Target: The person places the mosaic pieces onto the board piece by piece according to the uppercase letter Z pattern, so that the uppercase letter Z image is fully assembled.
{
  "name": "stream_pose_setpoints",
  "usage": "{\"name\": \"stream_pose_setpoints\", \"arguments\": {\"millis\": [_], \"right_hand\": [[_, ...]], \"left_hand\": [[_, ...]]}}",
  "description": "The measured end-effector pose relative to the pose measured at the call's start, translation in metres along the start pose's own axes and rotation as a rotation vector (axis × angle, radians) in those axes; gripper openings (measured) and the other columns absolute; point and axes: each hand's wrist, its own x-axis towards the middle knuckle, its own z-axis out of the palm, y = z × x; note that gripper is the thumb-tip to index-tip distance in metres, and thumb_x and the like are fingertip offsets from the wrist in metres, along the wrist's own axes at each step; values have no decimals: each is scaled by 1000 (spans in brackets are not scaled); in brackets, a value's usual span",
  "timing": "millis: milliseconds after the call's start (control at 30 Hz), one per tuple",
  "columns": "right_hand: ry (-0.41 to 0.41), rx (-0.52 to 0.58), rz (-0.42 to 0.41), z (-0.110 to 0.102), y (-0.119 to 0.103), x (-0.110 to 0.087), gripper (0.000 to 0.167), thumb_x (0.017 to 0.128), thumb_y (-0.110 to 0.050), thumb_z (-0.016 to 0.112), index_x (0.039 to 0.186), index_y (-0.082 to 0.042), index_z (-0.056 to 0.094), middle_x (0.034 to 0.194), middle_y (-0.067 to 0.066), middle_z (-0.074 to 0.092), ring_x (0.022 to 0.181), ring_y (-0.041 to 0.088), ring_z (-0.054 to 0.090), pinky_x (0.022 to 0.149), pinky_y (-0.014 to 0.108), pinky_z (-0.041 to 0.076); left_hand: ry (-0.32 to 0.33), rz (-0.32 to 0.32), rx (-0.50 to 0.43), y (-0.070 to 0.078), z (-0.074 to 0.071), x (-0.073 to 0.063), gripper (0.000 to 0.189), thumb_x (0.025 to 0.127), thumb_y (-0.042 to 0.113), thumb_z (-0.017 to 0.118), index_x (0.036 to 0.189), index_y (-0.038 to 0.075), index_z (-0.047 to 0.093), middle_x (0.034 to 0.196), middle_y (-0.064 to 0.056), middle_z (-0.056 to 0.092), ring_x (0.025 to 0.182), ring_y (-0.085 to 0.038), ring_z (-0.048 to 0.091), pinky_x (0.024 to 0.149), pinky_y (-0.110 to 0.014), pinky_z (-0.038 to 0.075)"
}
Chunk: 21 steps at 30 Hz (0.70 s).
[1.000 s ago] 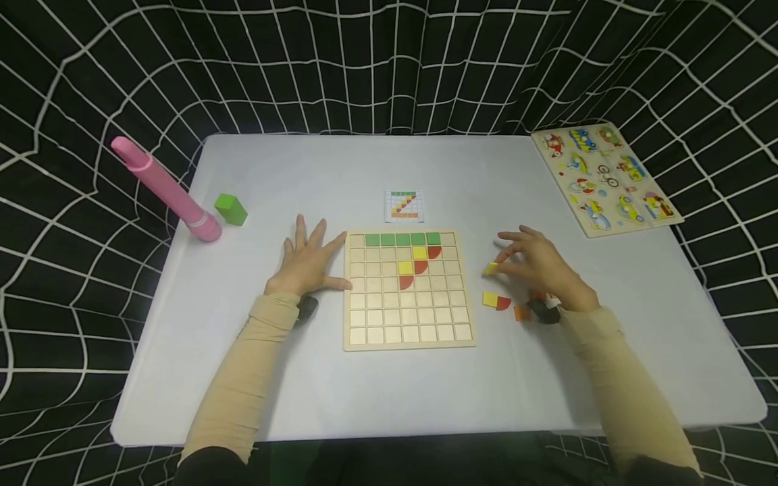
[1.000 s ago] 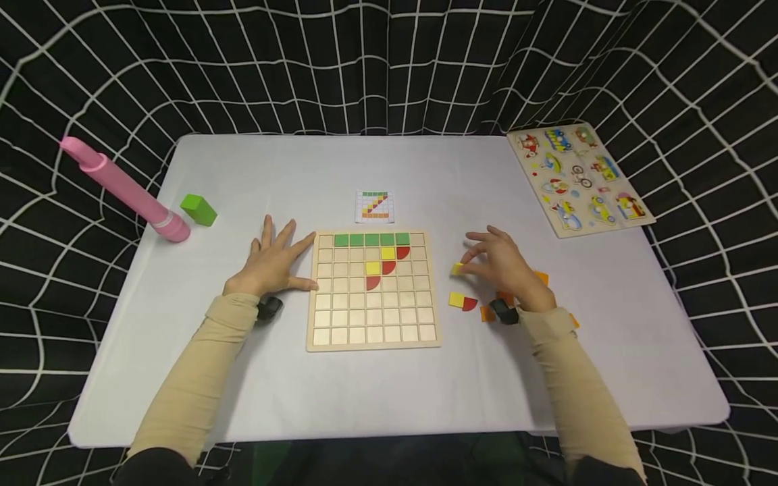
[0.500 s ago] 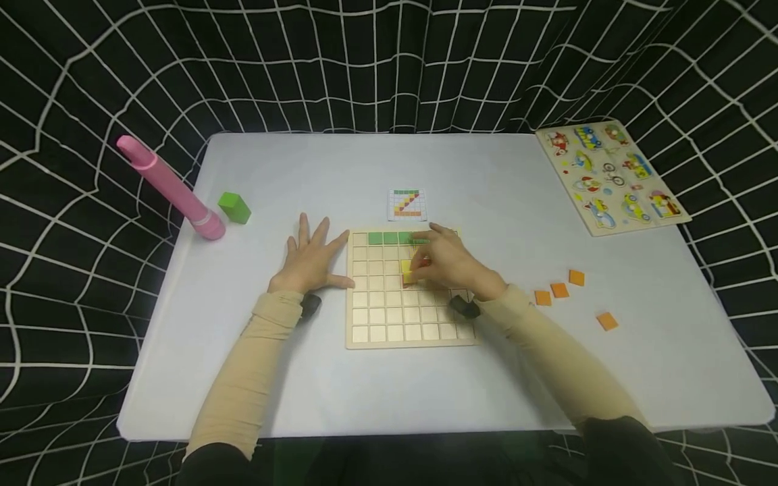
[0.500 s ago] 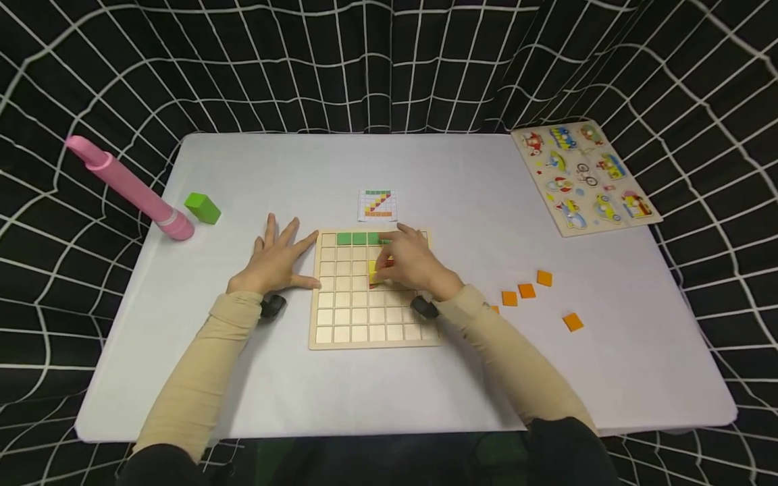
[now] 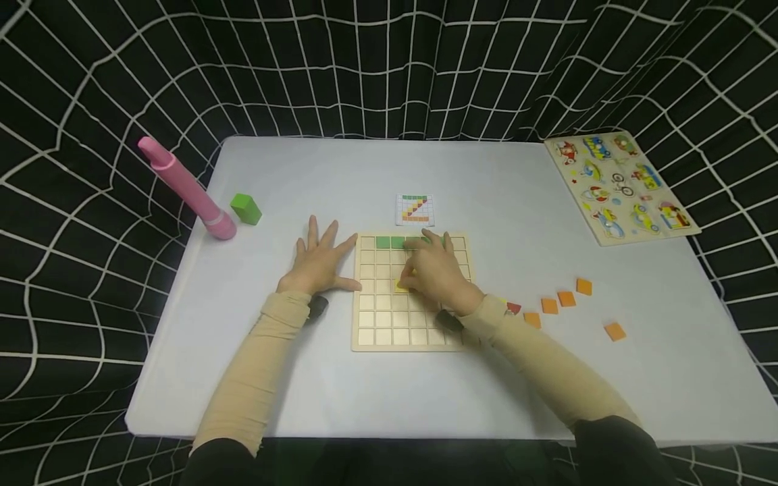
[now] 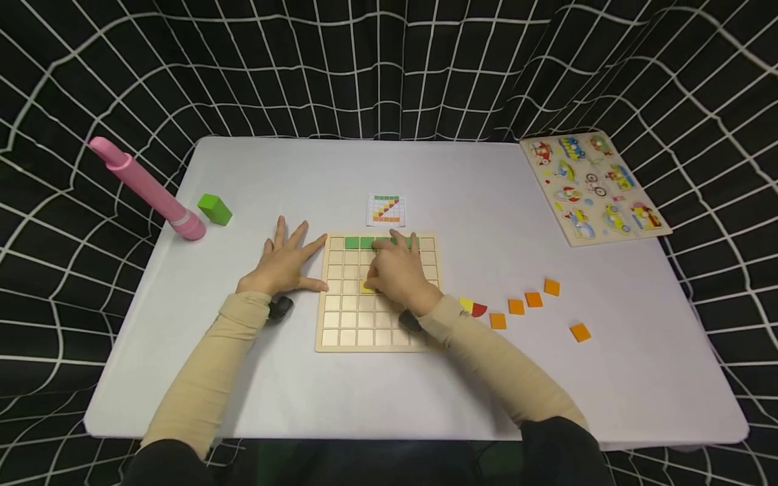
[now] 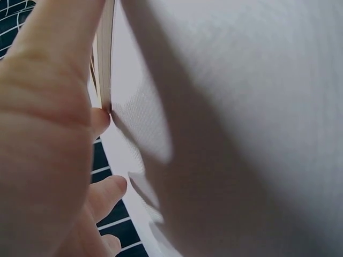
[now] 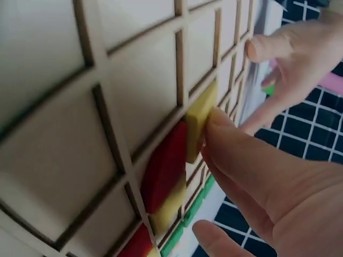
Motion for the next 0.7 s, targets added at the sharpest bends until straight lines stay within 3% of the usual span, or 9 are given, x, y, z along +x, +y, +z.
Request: {"name": "stream_pose_setpoints", "arguments": {"millis": [167,467,600,700], "right_hand": [[39,34,22,-8,4,-5,12,80,-31,88,80,-20,83,149,12,62,152,50,34,121,82,11],[-58,-10,13,-4,7,-11,14,81,-34,86,88,-22,85,147,6,63,149,44,39,122,80,14],[-13,32,21,-14,17,-18,14,81,-34,87,87,-21,85,146,9,64,146,45,41,123,79,12],[54,79,53,-33,39,-33,17,82,-28,86,92,-16,85,145,14,64,143,46,45,123,75,16]], "left_hand": [[-3,1,-1,1,0,-1,111,76,60,81,165,24,26,175,-20,0,154,-54,-25,123,-79,6],[-7,22,22,6,3,5,110,76,61,81,165,24,26,175,-21,0,154,-55,-25,122,-80,3],[5,15,24,7,2,3,111,75,60,82,164,23,28,175,-21,2,154,-56,-24,121,-81,4],[26,5,30,6,-1,0,111,74,60,83,164,22,30,175,-22,3,154,-56,-23,121,-82,5]]}}
